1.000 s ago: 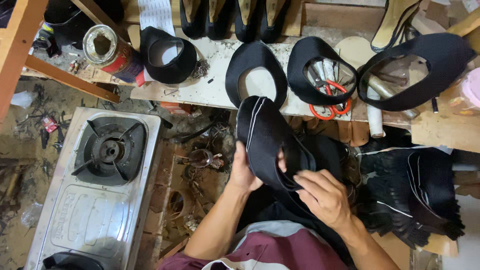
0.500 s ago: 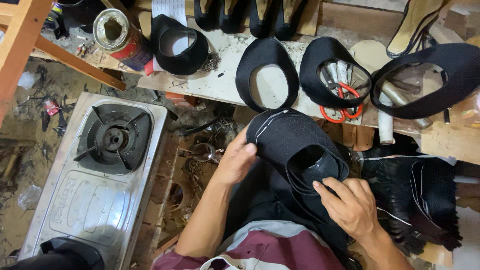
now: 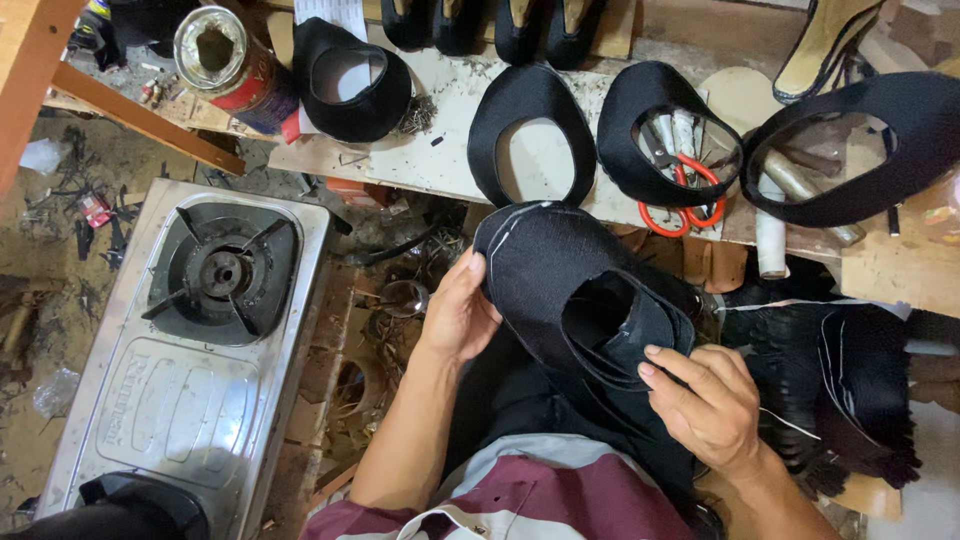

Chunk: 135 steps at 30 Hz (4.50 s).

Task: The person handles black shoe uppers, aligning and fitting them with insoles and other parts. They repeatedly pick up components, press edges together, and place finished pieces on a nearby shelf.

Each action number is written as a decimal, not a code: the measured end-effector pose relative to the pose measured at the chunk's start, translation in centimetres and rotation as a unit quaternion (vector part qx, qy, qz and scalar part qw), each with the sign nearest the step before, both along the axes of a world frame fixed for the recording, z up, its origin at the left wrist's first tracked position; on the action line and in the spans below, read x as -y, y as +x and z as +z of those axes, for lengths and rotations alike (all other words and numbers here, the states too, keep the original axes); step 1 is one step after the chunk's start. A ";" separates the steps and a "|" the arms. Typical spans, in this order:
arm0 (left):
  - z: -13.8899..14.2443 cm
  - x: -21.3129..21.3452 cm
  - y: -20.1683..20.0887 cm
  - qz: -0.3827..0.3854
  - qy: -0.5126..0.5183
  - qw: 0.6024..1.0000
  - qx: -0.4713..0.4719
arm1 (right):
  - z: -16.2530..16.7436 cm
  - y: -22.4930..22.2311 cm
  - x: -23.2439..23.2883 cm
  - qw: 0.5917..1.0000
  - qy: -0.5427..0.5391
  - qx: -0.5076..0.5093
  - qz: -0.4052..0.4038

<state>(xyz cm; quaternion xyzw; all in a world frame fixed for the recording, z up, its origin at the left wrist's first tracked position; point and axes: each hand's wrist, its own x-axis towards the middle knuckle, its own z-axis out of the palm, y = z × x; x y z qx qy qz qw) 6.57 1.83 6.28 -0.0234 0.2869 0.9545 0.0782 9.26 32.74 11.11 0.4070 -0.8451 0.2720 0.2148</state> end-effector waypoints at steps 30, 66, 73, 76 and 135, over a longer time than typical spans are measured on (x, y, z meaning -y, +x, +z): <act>-1.7 6.2 1.0 0.237 0.060 0.970 0.012 | -1.2 -2.9 1.4 0.895 -0.239 0.377 -0.003; -3.5 2.2 3.0 0.048 -0.010 0.997 0.066 | 3.7 -1.3 -3.0 0.944 0.063 0.315 0.072; -5.7 1.2 7.4 0.017 -0.058 0.988 0.139 | 1.8 4.7 -7.9 0.918 0.219 0.331 0.020; -6.6 -0.3 9.3 -0.018 -0.085 0.980 0.179 | -1.4 5.5 -7.5 0.903 0.248 0.350 -0.025; -5.0 -3.8 3.6 0.032 -0.140 0.985 0.096 | -1.9 1.9 -5.0 0.966 0.187 0.175 0.035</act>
